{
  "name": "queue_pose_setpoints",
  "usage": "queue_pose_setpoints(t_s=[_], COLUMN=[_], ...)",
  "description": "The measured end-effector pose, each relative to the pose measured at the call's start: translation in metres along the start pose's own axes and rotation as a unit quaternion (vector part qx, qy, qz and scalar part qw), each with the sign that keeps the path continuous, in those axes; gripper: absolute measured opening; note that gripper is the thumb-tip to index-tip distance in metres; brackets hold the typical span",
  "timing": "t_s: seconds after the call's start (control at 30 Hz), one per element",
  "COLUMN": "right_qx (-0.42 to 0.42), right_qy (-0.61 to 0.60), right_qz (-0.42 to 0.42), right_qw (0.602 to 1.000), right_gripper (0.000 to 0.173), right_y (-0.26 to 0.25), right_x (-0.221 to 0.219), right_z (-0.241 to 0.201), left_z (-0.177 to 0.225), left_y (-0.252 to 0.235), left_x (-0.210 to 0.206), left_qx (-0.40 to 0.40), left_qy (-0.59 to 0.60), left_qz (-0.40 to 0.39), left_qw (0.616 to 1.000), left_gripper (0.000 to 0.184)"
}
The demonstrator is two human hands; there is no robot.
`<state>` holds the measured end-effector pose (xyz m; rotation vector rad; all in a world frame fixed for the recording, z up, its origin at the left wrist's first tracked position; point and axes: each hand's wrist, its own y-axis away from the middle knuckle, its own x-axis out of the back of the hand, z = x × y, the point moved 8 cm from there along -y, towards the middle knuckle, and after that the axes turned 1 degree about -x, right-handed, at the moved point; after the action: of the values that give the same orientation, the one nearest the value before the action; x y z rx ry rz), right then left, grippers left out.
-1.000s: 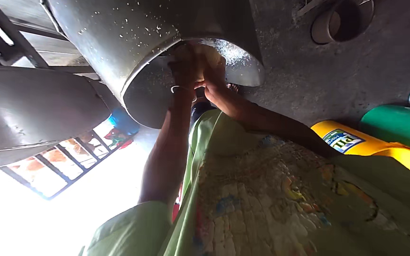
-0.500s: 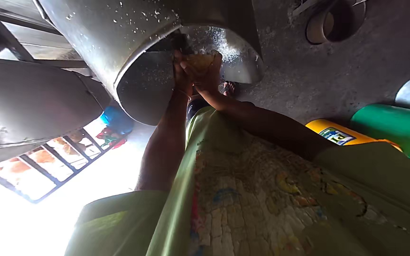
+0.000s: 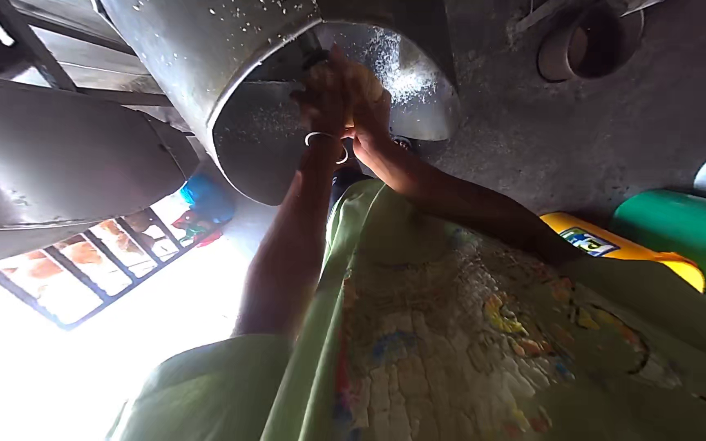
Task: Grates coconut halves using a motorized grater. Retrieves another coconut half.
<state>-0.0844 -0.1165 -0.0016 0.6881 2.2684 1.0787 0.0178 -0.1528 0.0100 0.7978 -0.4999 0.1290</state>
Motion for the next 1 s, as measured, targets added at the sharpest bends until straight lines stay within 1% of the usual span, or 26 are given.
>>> queue_pose_setpoints(t_s=[0.07,0.1,0.2,0.23,0.27,0.3,0.4,0.47,0.53,0.57,0.63,0.67,0.7,0.73,0.77,0.83,0.87,0.9,0.93,0.97,1.0], right_qx=[0.069,0.095,0.141,0.162,0.188,0.206,0.235,0.265,0.261,0.248,0.271,0.295,0.316,0.327,0.331,0.314,0.289,0.253,0.214,0.17,0.122], right_qy=[0.005,0.018,0.111,0.142,0.164,0.185,0.198,0.215,0.261,0.284,0.305,0.314,0.322,0.32,0.306,0.258,0.225,0.197,0.163,0.111,0.064], right_qz=[-0.026,-0.028,-0.004,-0.001,0.001,0.006,0.029,0.048,0.062,0.055,0.0,-0.04,-0.072,-0.099,-0.122,-0.142,-0.144,-0.142,-0.138,-0.131,-0.113], right_qw=[0.997,0.995,0.984,0.977,0.968,0.961,0.951,0.939,0.927,0.925,0.913,0.902,0.889,0.884,0.884,0.903,0.919,0.936,0.953,0.97,0.984], right_gripper=[0.072,0.078,0.095,0.101,0.105,0.109,0.113,0.111,0.109,0.106,0.098,0.1,0.107,0.113,0.118,0.119,0.116,0.112,0.107,0.101,0.095], right_y=[-0.024,-0.029,-0.019,-0.017,-0.018,-0.019,-0.009,-0.006,0.0,0.007,0.017,0.018,0.018,0.019,0.02,0.016,0.015,0.016,0.015,0.009,0.003], right_x=[0.004,0.004,0.014,0.012,0.008,0.006,0.007,0.002,0.0,0.002,0.005,0.008,0.013,0.019,0.021,0.013,0.007,0.004,0.002,0.001,0.002], right_z=[0.013,0.012,0.011,0.007,0.0,-0.004,0.0,-0.009,-0.01,-0.009,-0.015,-0.017,-0.014,-0.006,0.0,-0.004,-0.009,-0.012,-0.014,-0.016,-0.017], left_z=[-0.01,-0.015,-0.033,-0.031,-0.027,-0.026,-0.038,-0.024,-0.018,-0.022,-0.025,-0.027,-0.032,-0.041,-0.047,-0.035,-0.028,-0.025,-0.022,-0.016,-0.012], left_y=[-0.014,-0.021,-0.02,-0.023,-0.029,-0.035,-0.034,-0.034,-0.028,-0.024,-0.024,-0.027,-0.028,-0.023,-0.016,-0.006,0.001,0.008,0.014,0.016,0.018], left_x=[0.001,-0.001,-0.005,-0.007,-0.009,-0.012,-0.02,-0.026,-0.027,-0.026,-0.02,-0.017,-0.014,-0.01,-0.006,0.0,0.003,0.005,0.006,0.005,0.002], left_qx=[-0.042,-0.058,-0.088,-0.116,-0.139,-0.143,-0.114,-0.128,-0.116,-0.095,-0.054,-0.042,-0.039,-0.04,-0.045,-0.071,-0.077,-0.074,-0.056,-0.029,0.0], left_qy=[0.056,0.099,0.185,0.215,0.244,0.27,0.324,0.374,0.396,0.398,0.424,0.467,0.512,0.541,0.551,0.54,0.512,0.465,0.403,0.34,0.284], left_qz=[0.051,0.057,0.046,0.037,0.017,-0.009,-0.085,-0.135,-0.185,-0.219,-0.246,-0.255,-0.263,-0.26,-0.251,-0.25,-0.251,-0.238,-0.207,-0.163,-0.109], left_qw=[0.996,0.992,0.978,0.969,0.96,0.952,0.935,0.908,0.892,0.886,0.87,0.846,0.816,0.799,0.795,0.8,0.818,0.85,0.89,0.926,0.953], left_gripper=[0.091,0.092,0.083,0.073,0.064,0.058,0.052,0.049,0.053,0.057,0.062,0.062,0.062,0.062,0.064,0.072,0.076,0.073,0.07,0.067,0.068])
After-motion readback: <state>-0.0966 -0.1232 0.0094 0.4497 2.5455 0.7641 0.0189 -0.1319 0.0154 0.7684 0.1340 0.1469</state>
